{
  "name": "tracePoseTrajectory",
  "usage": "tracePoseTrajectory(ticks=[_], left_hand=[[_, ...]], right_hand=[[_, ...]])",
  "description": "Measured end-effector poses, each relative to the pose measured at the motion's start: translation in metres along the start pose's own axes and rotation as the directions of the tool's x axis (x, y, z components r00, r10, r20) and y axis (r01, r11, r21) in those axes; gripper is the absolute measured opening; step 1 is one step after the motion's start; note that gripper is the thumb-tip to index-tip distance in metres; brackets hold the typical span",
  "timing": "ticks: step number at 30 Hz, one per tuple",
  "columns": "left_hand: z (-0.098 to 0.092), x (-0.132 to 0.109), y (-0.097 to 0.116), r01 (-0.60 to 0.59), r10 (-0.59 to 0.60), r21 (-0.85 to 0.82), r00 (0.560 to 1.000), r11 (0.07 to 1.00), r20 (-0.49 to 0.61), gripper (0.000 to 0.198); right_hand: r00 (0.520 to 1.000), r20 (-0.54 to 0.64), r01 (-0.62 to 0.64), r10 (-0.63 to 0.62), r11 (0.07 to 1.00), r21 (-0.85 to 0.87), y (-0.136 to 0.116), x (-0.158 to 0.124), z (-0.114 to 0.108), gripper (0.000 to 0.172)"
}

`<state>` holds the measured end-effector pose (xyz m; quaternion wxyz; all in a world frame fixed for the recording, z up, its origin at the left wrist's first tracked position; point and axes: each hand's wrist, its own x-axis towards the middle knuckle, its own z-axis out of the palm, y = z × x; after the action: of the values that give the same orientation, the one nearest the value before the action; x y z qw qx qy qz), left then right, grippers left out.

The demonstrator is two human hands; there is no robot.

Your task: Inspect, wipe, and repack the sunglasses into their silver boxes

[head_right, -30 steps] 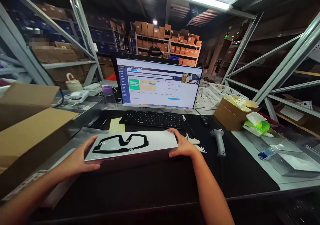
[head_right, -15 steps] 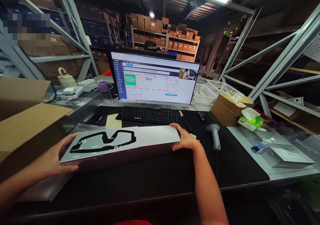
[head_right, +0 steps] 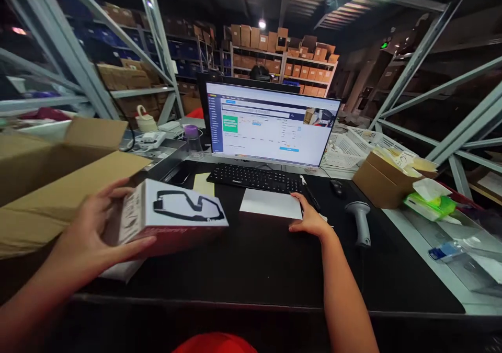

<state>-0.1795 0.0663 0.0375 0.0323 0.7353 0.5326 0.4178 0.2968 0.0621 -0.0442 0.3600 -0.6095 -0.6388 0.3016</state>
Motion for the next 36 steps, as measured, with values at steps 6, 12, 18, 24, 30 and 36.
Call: tracePoseTrajectory(ticks=[6,12,18,24,30,36], left_hand=[[0.020,0.046,0.051,-0.183,0.172,0.053,0.970,0.982,0.173,0.110],[0.049,0.083,0.055,-0.117,0.072,0.084,0.906,0.990,0.416,0.115],[0.030,0.085,0.032,-0.166,0.093,0.081,0.823,0.983,0.560,0.112],[0.011,0.078,-0.012,-0.222,0.211,-0.063,0.750,0.973,0.627,0.084],[0.036,0.070,-0.023,-0.216,0.315,-0.252,0.825,0.943,0.470,0.125],[0.057,0.085,0.009,-0.235,0.457,-0.424,0.694,0.875,0.557,0.100]], right_hand=[[0.993,-0.106,0.039,-0.043,0.998,-0.043,-0.013,-0.006,-0.008,0.105],[0.946,-0.253,0.143,-0.204,0.960,-0.241,-0.036,-0.036,-0.009,0.095],[0.688,-0.261,0.424,-0.677,0.667,-0.613,-0.032,-0.076,0.033,0.062],[0.271,0.137,0.602,-0.953,0.056,-0.797,-0.010,-0.113,0.068,0.031],[0.231,0.362,0.714,-0.903,-0.096,-0.694,-0.015,-0.126,0.060,0.036],[0.233,0.596,0.779,-0.768,-0.220,-0.588,-0.044,-0.121,0.055,0.030]])
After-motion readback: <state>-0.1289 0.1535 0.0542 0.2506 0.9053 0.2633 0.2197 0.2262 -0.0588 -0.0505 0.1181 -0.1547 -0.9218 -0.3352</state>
